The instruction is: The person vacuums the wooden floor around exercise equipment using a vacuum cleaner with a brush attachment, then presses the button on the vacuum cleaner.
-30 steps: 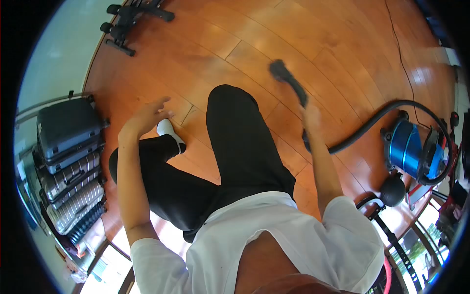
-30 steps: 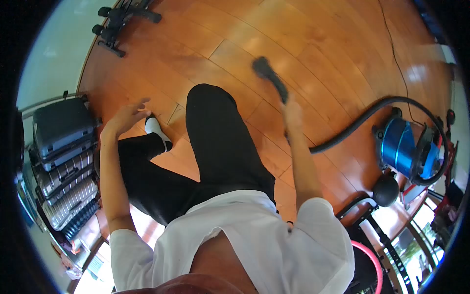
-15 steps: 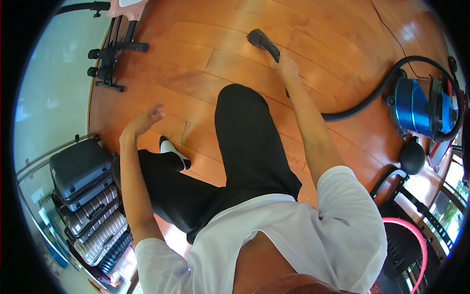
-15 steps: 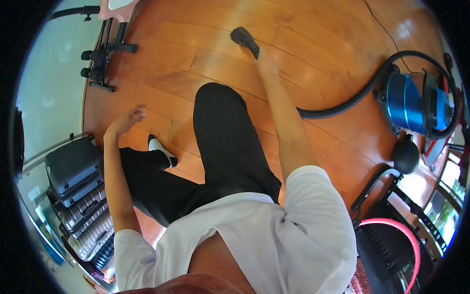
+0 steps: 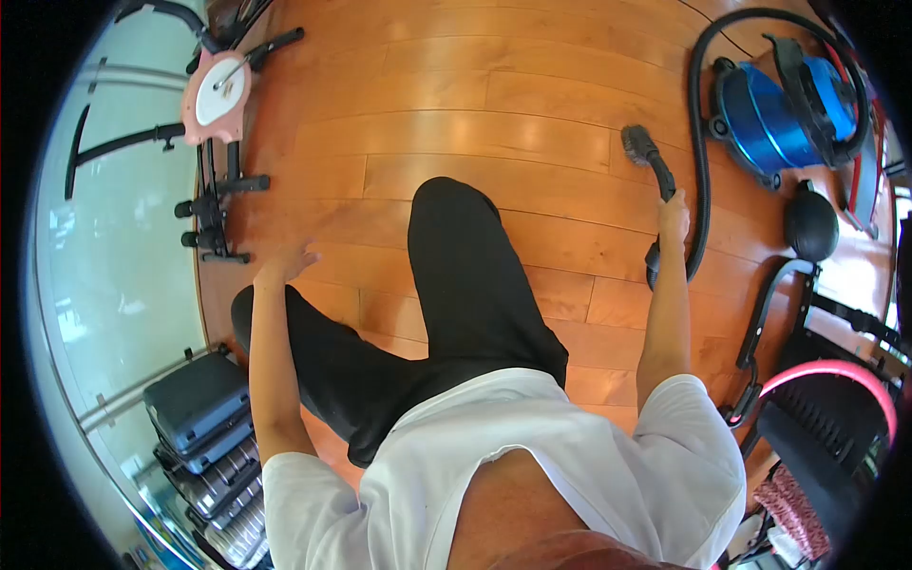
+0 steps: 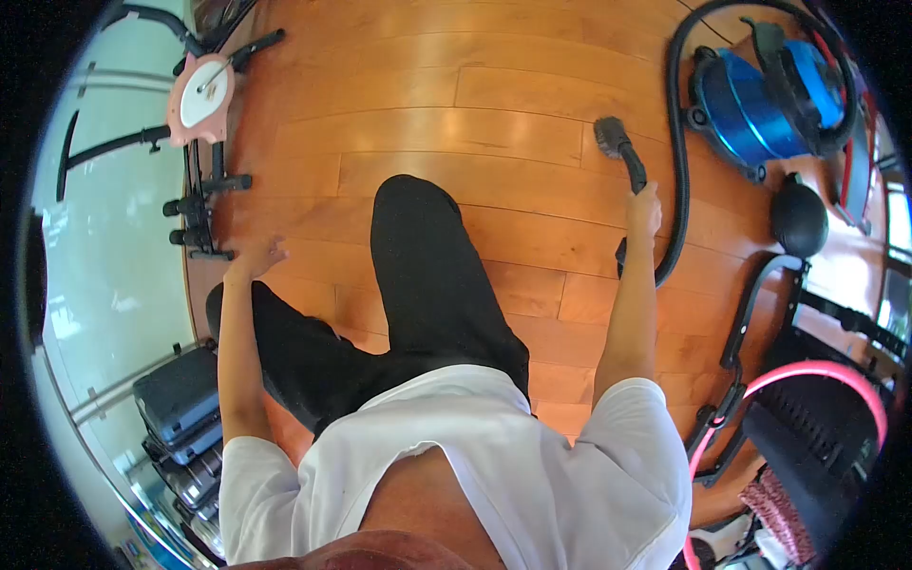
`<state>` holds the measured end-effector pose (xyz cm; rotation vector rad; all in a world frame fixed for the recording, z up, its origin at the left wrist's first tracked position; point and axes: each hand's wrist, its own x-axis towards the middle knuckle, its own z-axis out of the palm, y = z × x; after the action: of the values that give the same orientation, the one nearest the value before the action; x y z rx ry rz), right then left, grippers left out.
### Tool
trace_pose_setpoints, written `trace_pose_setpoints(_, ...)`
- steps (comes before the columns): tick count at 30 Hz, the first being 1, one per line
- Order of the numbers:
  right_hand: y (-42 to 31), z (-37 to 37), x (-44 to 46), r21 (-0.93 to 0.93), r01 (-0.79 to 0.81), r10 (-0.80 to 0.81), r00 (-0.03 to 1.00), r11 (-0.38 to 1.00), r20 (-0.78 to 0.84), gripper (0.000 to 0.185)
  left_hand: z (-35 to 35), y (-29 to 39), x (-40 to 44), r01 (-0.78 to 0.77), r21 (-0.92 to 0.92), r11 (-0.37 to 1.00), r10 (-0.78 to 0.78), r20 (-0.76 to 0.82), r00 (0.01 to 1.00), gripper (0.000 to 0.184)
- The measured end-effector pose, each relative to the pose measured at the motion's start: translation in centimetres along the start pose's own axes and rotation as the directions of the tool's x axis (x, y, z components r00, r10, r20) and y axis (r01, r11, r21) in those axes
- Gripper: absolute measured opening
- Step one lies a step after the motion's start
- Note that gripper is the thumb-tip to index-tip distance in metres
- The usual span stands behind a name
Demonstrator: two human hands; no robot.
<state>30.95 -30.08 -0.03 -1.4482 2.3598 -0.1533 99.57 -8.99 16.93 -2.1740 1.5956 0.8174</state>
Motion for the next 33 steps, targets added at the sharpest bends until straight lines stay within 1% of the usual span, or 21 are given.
trace_pose_setpoints(1,0.3,-0.1,-0.2,0.019,0.019,-0.019,1.0,1.0,-0.015,0.037,-1.9,4.1,-0.9,-0.078,-0.002,0.997,0.078,-0.013,0.997,0.05)
trace_pose_setpoints(3,-0.6,0.1,-0.2,0.046,0.069,-0.067,0.997,0.997,-0.045,0.037,-6.6,11.8,-2.5,-0.165,0.064,0.984,0.17,-0.081,0.982,0.052)
trace_pose_setpoints(5,-1.9,2.6,-0.2,0.036,0.149,-0.15,0.988,0.988,0.027,0.038,-10.4,18.3,-3.9,-0.346,-0.029,0.938,0.337,-0.163,0.927,0.051)
trace_pose_setpoints(6,-3.7,3.4,-1.3,0.047,0.178,-0.181,0.981,0.983,0.077,0.04,-11.5,20.5,-3.9,-0.405,0.005,0.914,0.4,-0.168,0.901,0.049)
trace_pose_setpoints(8,-5.8,5.9,-2.9,0.024,0.324,-0.324,0.935,0.946,0.147,0.041,-12.7,23.7,-3.6,-0.511,0.063,0.857,0.513,-0.174,0.84,0.044)
trace_pose_setpoints(10,-7.6,5.1,-4.9,0.034,0.319,-0.321,0.935,0.947,0.151,0.04,-12.9,25.9,-2.7,-0.539,0.109,0.836,0.549,-0.159,0.82,0.046)
trace_pose_setpoints(11,-7.7,4.2,-6.0,0.038,0.313,-0.315,0.936,0.949,0.155,0.04,-12.9,26.7,-2.2,-0.554,0.132,0.822,0.569,-0.148,0.809,0.047)
trace_pose_setpoints(14,-3.9,1.5,-7.7,0.106,0.206,-0.219,0.967,0.973,0.128,0.038,-13.2,28.1,-0.7,-0.583,0.102,0.806,0.592,-0.093,0.801,0.047)
trace_pose_setpoints(17,-0.4,0.8,-11.0,0.043,0.107,-0.113,0.978,0.993,0.173,0.037,-12.6,27.8,1.7,-0.58,0.077,0.811,0.585,-0.086,0.806,0.048)
trace_pose_setpoints(19,-0.3,0.7,-13.4,-0.006,0.058,-0.056,0.978,0.998,0.201,0.037,-11.4,26.3,3.8,-0.508,0.117,0.854,0.516,-0.055,0.855,0.048)
trace_pose_setpoints(20,-0.9,0.8,-13.5,0.002,0.023,-0.022,0.983,1.0,0.181,0.036,-11.0,25.9,4.5,-0.47,0.139,0.872,0.479,-0.041,0.877,0.048)
trace_pose_setpoints(22,-2.6,1.3,-12.3,0.027,-0.041,0.037,0.989,0.999,0.141,0.033,-11.1,26.2,4.6,-0.491,0.131,0.861,0.495,0.005,0.869,0.048)
trace_pose_setpoints(23,-3.4,1.9,-10.7,0.053,-0.048,0.043,0.995,0.997,0.09,0.034,-11.3,26.2,4.6,-0.499,0.131,0.857,0.5,0.03,0.866,0.048)
trace_pose_setpoints(24,-4.4,2.7,-8.6,0.08,-0.054,0.051,0.998,0.995,0.04,0.034,-11.2,26.4,4.6,-0.521,0.084,0.85,0.52,0.028,0.854,0.049)
trace_pose_setpoints(26,-6.2,3.3,-4.5,0.078,-0.021,0.019,0.999,0.997,0.028,0.035,-11.0,26.8,4.5,-0.561,-0.01,0.828,0.561,0.026,0.828,0.05)
trace_pose_setpoints(29,-7.2,2.1,-5.3,0.031,0.054,-0.055,0.998,0.998,0.039,0.034,-11.3,26.8,4.1,-0.533,0.031,0.846,0.529,0.083,0.844,0.05)
trace_pose_setpoints(31,-5.7,2.2,-8.9,0.027,0.026,-0.027,0.999,0.999,0.02,0.032,-11.8,26.5,3.5,-0.504,0.021,0.863,0.502,0.059,0.863,0.05)
trace_pose_setpoints(33,-4.4,1.6,-12.2,-0.055,-0.098,0.105,0.985,0.994,0.136,0.031,-11.9,26.1,3.6,-0.484,-0.018,0.875,0.484,0.058,0.873,0.05)
